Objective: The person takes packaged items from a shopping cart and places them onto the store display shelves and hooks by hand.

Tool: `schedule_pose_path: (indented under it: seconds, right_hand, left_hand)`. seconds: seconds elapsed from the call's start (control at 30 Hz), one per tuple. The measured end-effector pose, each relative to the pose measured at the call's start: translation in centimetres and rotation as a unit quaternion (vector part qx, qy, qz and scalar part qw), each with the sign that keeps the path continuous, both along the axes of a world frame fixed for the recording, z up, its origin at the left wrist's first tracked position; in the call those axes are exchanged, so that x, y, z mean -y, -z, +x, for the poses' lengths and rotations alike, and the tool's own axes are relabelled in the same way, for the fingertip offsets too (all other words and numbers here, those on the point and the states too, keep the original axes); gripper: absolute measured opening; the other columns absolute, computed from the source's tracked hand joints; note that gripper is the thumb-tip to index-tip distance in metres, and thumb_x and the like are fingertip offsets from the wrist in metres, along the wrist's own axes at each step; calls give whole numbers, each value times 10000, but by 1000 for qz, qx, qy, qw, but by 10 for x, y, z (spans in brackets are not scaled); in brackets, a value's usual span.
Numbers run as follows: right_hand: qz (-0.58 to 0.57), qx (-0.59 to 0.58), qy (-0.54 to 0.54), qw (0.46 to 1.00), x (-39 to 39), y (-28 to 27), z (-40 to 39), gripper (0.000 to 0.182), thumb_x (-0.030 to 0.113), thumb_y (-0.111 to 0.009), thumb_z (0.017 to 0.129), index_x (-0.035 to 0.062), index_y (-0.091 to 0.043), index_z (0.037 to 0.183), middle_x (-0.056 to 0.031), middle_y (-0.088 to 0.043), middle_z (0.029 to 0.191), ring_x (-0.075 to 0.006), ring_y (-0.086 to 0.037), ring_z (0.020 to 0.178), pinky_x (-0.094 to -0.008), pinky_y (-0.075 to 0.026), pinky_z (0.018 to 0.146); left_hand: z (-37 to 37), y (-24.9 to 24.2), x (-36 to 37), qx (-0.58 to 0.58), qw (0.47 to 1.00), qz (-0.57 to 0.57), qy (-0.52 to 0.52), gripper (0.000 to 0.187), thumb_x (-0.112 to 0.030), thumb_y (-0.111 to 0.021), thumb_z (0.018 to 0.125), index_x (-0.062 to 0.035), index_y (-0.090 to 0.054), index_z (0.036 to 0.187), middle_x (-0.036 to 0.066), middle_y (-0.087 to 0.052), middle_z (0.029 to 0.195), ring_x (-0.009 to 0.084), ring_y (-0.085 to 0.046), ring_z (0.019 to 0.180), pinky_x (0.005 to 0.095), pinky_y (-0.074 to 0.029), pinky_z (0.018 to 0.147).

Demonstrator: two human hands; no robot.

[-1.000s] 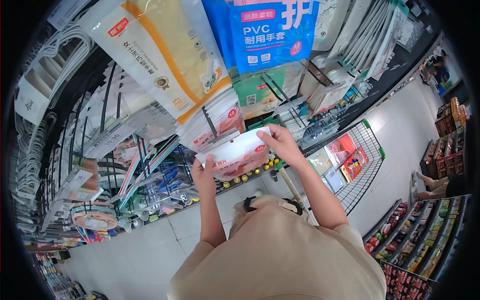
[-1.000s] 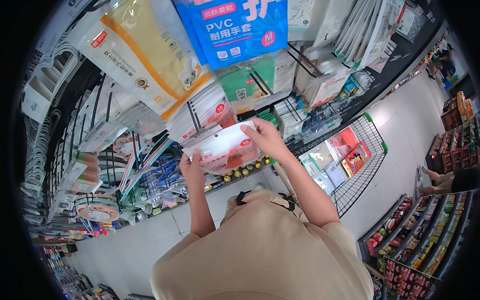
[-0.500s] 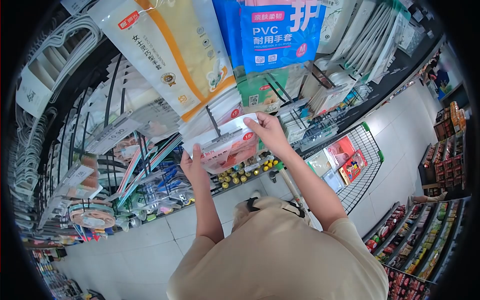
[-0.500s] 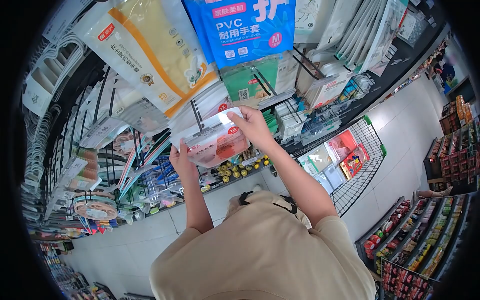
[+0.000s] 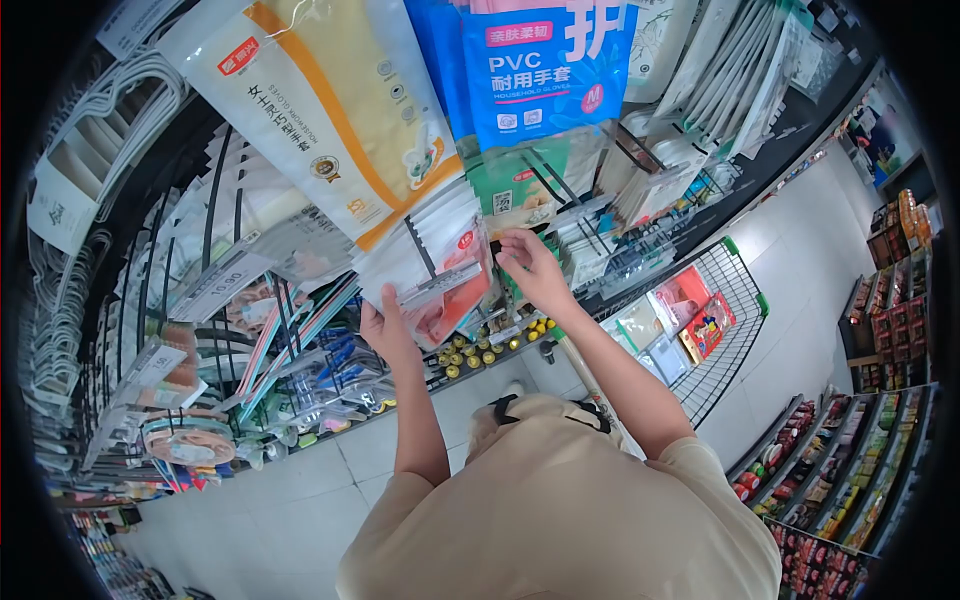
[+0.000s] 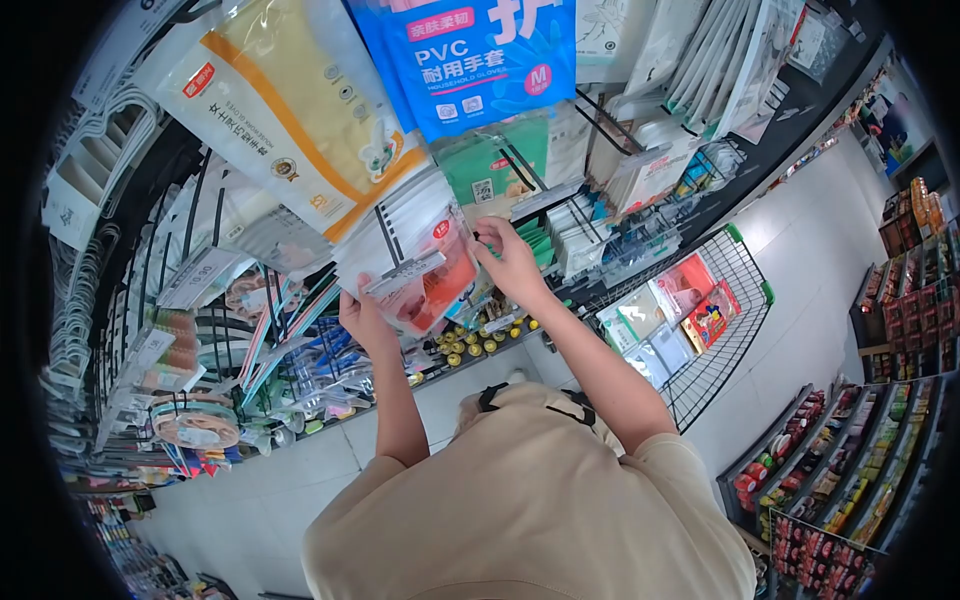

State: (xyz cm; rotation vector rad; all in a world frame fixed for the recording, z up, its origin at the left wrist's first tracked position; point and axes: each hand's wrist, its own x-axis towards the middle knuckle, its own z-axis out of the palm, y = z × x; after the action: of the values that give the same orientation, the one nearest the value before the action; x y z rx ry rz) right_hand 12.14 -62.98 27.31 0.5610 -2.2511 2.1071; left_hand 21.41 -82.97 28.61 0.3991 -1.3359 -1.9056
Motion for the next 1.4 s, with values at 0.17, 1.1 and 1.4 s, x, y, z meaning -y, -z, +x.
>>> schedule_pose_path:
  seconds: [0.17, 1.1, 1.4]
  right_hand:
    - [-20, 89, -29, 995, -28, 21, 8, 321, 26, -569, 935, -34, -493, 1241, -110, -619, 1117, -154, -598, 1060, -282, -476, 932]
    - [256, 253, 273, 892, -258, 174, 215, 246, 127, -620, 861, -18, -641, 1059, -206, -687, 942, -353, -667, 893, -401, -522, 791]
    - [94, 306, 247, 915, -295, 172, 228, 288, 106, -601, 911, -48, -589, 1154, -170, -697, 1015, -260, -680, 963, -356, -529, 868]
  left_hand:
    - [-4, -1, -4, 6, 998, -44, -36, 210, -140, -632, 954, 34, -606, 1070, 70, -672, 973, 91, -613, 849, 229, -486, 745]
    - [0, 132, -167, 207, 906, -111, 351, 211, -206, -513, 1012, -15, -582, 1069, 66, -628, 864, 151, -620, 770, 274, -511, 719]
    - [-46, 147, -320, 170, 723, -311, 594, 247, -189, -535, 1006, 11, -623, 1122, 74, -676, 921, 118, -626, 832, 262, -499, 766]
